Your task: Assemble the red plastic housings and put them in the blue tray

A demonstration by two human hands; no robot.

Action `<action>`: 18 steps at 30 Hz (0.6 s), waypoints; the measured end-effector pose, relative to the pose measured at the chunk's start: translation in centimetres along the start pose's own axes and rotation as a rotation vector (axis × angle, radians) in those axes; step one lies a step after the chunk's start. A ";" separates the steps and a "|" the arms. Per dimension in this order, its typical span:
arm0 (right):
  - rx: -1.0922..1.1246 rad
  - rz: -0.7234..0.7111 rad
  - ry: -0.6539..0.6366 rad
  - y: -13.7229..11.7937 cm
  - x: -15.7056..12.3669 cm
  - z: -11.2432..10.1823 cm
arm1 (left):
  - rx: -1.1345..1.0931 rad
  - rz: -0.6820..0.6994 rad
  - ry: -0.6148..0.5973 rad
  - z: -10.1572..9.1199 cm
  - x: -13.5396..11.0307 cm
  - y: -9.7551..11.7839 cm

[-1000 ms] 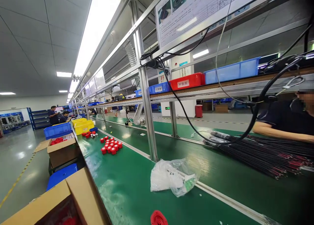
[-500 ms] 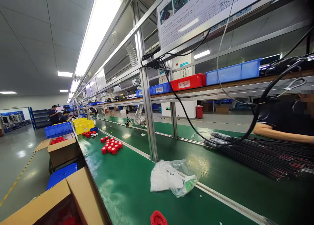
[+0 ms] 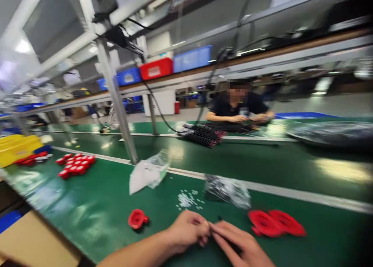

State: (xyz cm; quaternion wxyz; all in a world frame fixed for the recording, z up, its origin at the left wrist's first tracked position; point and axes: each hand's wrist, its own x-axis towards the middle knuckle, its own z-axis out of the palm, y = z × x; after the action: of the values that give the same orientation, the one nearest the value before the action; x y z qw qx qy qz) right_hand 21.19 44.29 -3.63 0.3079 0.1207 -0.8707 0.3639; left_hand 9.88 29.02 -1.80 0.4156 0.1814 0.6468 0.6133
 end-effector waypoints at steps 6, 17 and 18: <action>0.291 0.166 -0.030 -0.1 1.1 -1.0 | -0.023 0.008 -0.142 -0.8 0.1 0.9; 0.292 0.278 0.085 0.4 0.9 -1.4 | 0.763 0.141 -0.177 -3.4 -3.2 6.1; 0.282 0.302 0.092 0.5 0.9 -1.5 | 0.944 0.188 -0.085 -5.3 -4.2 7.0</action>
State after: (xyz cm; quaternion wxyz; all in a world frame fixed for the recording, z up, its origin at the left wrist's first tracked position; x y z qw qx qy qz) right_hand 20.99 45.74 -2.51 0.2694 0.0143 -0.8044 0.5294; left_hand 6.40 23.74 5.58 0.2568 0.4329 0.8177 0.2795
